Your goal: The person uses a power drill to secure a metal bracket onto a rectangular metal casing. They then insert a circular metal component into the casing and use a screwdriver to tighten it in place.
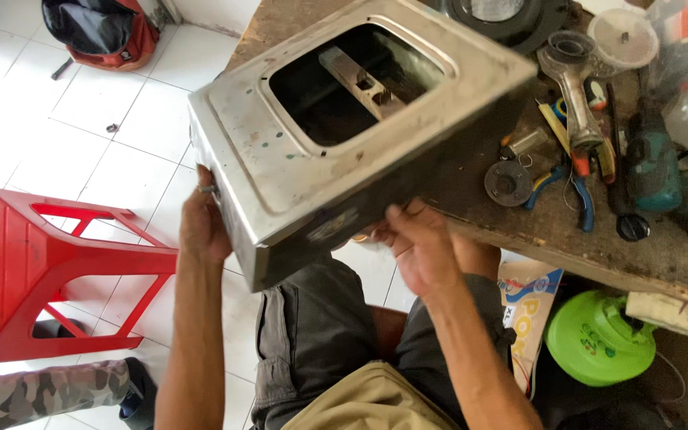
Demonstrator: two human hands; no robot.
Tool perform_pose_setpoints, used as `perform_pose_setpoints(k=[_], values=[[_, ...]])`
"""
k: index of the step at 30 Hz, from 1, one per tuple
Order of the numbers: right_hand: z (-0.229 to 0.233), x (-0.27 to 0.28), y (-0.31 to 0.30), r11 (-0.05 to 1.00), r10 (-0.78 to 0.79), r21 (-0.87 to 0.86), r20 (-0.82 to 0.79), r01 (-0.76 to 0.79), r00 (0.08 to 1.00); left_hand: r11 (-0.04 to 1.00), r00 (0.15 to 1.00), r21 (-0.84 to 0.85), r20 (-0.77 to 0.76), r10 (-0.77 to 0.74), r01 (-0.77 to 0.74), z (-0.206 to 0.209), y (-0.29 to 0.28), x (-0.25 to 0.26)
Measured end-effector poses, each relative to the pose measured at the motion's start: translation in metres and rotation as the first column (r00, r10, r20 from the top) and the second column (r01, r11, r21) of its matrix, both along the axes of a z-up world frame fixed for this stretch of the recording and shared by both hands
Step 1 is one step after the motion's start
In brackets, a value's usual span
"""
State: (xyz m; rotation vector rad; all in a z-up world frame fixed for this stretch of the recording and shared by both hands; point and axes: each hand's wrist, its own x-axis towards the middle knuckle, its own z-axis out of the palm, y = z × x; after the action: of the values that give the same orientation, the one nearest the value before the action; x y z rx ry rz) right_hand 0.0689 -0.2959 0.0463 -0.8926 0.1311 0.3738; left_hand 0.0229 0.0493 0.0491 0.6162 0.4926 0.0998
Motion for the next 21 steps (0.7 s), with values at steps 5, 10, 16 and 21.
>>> perform_pose_setpoints(k=[5,10,16,21], values=[[-0.055,-0.028,0.002,0.999,0.028,-0.022,-0.085,-0.03,0.996,0.97,0.99,0.239,-0.143,-0.018,0.052,0.004,0.011,0.011],[-0.065,-0.033,0.008,0.996,0.059,-0.054,-0.131,-0.067,0.99,0.888,0.981,0.458,-0.186,0.051,0.041,-0.043,0.047,0.032],[-0.033,-0.024,-0.004,0.968,0.133,-0.202,-0.098,-0.151,0.986,0.877,0.967,0.477,-0.194,0.163,-0.052,-0.064,0.05,0.043],[-0.023,-0.022,-0.006,0.965,0.149,-0.204,-0.083,-0.163,0.985,0.854,0.945,0.509,-0.21,0.25,-0.112,-0.068,0.043,0.026]])
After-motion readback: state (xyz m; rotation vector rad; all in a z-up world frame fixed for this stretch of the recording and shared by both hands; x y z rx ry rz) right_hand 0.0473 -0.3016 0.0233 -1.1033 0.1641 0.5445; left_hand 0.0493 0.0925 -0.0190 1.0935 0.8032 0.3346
